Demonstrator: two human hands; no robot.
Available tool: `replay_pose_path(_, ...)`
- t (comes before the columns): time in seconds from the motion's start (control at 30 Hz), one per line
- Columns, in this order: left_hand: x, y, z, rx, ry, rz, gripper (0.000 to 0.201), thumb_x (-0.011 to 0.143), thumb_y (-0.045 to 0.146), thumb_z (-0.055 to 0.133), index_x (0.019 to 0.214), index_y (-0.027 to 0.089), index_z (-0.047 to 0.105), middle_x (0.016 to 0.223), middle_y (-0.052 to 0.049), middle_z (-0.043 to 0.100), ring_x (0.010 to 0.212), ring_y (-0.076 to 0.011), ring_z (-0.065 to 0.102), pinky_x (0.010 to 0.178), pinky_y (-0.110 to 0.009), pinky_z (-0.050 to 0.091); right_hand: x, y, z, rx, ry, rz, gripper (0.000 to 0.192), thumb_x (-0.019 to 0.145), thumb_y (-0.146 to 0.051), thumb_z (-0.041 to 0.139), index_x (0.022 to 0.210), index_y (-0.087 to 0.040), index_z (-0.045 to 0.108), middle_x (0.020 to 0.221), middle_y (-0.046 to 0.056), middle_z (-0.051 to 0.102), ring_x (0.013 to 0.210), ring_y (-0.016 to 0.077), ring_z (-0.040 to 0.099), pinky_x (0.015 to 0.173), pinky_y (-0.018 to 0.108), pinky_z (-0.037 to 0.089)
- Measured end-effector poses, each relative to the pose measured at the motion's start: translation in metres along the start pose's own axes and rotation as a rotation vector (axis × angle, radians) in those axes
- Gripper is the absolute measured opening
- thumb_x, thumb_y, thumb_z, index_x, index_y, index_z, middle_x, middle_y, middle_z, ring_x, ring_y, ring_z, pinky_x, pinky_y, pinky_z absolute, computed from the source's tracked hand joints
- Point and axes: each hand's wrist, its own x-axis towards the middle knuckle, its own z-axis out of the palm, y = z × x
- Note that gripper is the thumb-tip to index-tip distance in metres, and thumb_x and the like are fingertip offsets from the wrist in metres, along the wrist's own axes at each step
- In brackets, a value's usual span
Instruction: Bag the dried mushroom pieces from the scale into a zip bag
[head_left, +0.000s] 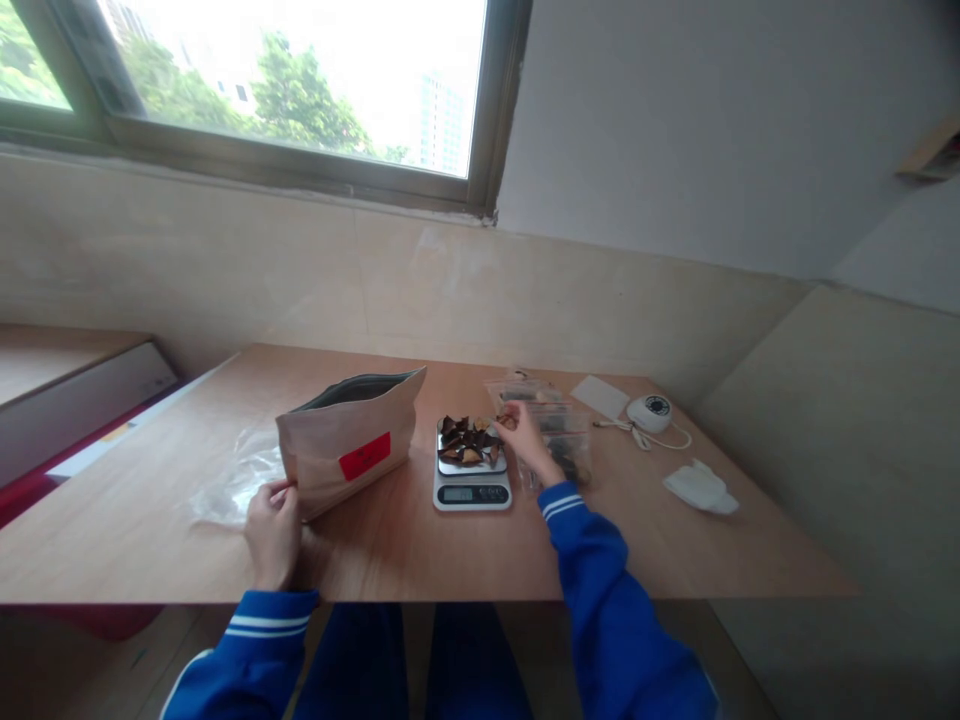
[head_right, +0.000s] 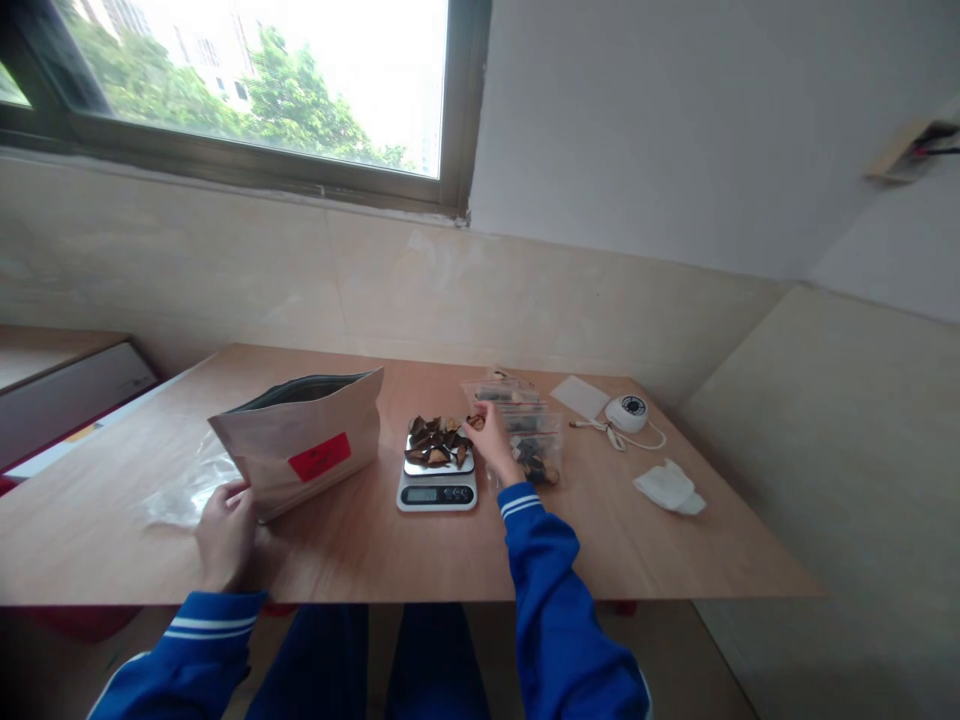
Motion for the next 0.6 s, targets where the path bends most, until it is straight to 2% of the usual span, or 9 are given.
replay_pose_path(0.13, 0.001, -0.004, 0.001, 0.029, 0.002, 0.019, 0.016, 0.068, 0.033, 0.05, 0.079, 0.022, 0.055, 0.077, -0.005, 0.061, 0.08, -0.0259, 0.06, 0.074, -0.038, 0.045, 0.009, 0.008, 0.008, -0.054, -0.041, 0.002, 0.032, 0.067, -0.028, 0.068, 0.095, -0.018, 0.055, 0.099, 0.009, 0.064, 0.094, 0.0221, 0.061, 0.093, 0.044, 0.046)
replay_pose_path(0.27, 0.003, -0.007, 0.003, 0.05, 0.008, 0.065, 0.016, 0.067, 0.036, 0.049, 0.075, 0.022, 0.052, 0.078, -0.005, 0.058, 0.077, -0.0249, 0.058, 0.074, -0.039, 0.047, 0.003, 0.008, 0.008, -0.052, -0.111, -0.022, 0.026, 0.079, -0.031, 0.058, 0.102, -0.018, 0.058, 0.104, 0.01, 0.067, 0.098, 0.0204, 0.064, 0.092, 0.04, 0.049)
replay_pose_path(0.4, 0.002, -0.006, 0.004, 0.103, 0.059, 0.121, 0.016, 0.067, 0.037, 0.047, 0.072, 0.023, 0.048, 0.077, -0.005, 0.051, 0.082, -0.0269, 0.055, 0.08, -0.043, 0.047, -0.004, -0.002, -0.004, -0.061, -0.139, -0.068, 0.028, 0.087, -0.03, 0.046, 0.11, -0.019, 0.058, 0.116, 0.011, 0.065, 0.107, 0.0192, 0.062, 0.095, 0.037, 0.048)
replay_pose_path(0.5, 0.001, -0.004, 0.004, 0.166, 0.068, 0.111, 0.011, 0.067, 0.033, 0.045, 0.07, 0.023, 0.045, 0.075, -0.004, 0.046, 0.084, -0.0278, 0.053, 0.083, -0.047, 0.045, -0.011, -0.009, -0.018, -0.116, -0.128, -0.102, 0.025, 0.086, -0.026, 0.047, 0.104, -0.019, 0.063, 0.111, 0.01, 0.066, 0.106, 0.0212, 0.061, 0.097, 0.04, 0.046)
replay_pose_path(0.6, 0.0, -0.002, 0.003, 0.172, 0.035, 0.086, 0.009, 0.067, 0.031, 0.046, 0.07, 0.023, 0.044, 0.073, -0.003, 0.045, 0.082, -0.0271, 0.053, 0.082, -0.047, 0.046, -0.017, -0.012, -0.027, -0.303, -0.113, -0.149, 0.024, 0.084, -0.021, 0.047, 0.099, -0.018, 0.065, 0.106, 0.011, 0.066, 0.106, 0.0236, 0.059, 0.098, 0.043, 0.043)
